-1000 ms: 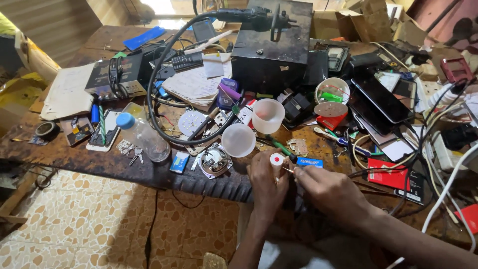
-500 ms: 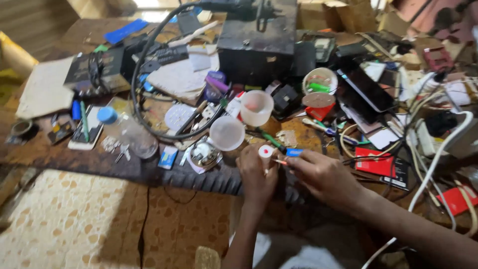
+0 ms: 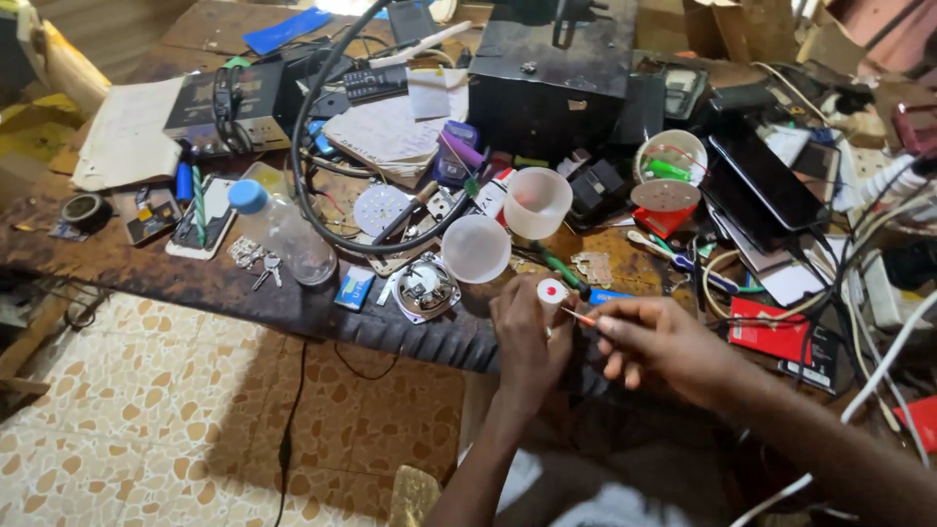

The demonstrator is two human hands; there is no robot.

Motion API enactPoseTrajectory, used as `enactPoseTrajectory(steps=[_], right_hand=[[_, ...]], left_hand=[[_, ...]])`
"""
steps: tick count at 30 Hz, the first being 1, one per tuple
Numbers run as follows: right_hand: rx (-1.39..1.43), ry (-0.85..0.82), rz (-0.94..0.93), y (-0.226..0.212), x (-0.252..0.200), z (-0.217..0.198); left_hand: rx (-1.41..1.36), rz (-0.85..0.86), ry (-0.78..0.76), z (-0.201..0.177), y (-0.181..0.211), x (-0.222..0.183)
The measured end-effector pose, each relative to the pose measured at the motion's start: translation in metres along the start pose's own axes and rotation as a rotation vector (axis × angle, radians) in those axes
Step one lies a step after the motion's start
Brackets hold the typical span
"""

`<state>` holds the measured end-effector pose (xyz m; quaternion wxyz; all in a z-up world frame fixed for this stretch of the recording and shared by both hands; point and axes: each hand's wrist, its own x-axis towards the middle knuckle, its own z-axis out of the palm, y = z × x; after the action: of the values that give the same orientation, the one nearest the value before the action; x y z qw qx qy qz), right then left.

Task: Disassembling an LED light bulb, inspecting the internal circuit board with a tool, and reassembling the unit on a cluttered workbench.

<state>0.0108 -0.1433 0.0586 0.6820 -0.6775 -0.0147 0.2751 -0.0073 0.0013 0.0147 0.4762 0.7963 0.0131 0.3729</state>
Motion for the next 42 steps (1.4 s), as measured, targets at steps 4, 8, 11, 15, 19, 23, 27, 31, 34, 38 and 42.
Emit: enactPoseTrajectory(steps=[4,8,11,15,19,23,27,31,34,38,42], right_hand=[[-0.031,0.031,-0.034,-0.009,-0.005,0.010],[-1.328,0.149,-0.885,0.001,-0.010,0.003],[-1.673,0.259,-1.100,0.009,-0.009,-0.001],[-1.697,0.222,-1.121,0.023,-0.004,-0.008],[-1.194,0.073,-0.750,-0.018,-0.012,0.015],[-0.160,0.032,-0.039,-0.009,0.000,0.006],[0.078,-0.029,0.003,-0.004,0.001,0.005],[-0.923,0.081,-0.557,-0.016,-0.012,0.008],[-1.633,0.099,-0.962,-0.009,-0.021,0.012],[-1.698,0.138,-1.024,-0.003,-0.017,0.009],[-1.103,-0.070,-0.689,-0.004,-0.012,0.001]], left_hand=[[0.006,0.004,0.021,-0.003,0.001,0.001],[0.027,0.021,-0.019,-0.003,0.001,0.001],[0.024,0.027,-0.022,-0.004,-0.002,-0.001],[0.004,0.041,-0.008,-0.004,0.001,0.001],[0.023,0.026,-0.011,-0.002,-0.005,-0.001],[0.012,0.045,-0.017,-0.002,-0.006,-0.001],[0.040,0.045,0.022,0.004,-0.012,-0.005],[0.059,0.058,0.012,-0.002,-0.002,0.000],[0.018,-0.001,-0.119,-0.009,0.004,0.001],[-0.016,-0.008,-0.123,-0.011,0.006,0.003],[-0.047,-0.014,-0.132,-0.014,0.010,0.005]])
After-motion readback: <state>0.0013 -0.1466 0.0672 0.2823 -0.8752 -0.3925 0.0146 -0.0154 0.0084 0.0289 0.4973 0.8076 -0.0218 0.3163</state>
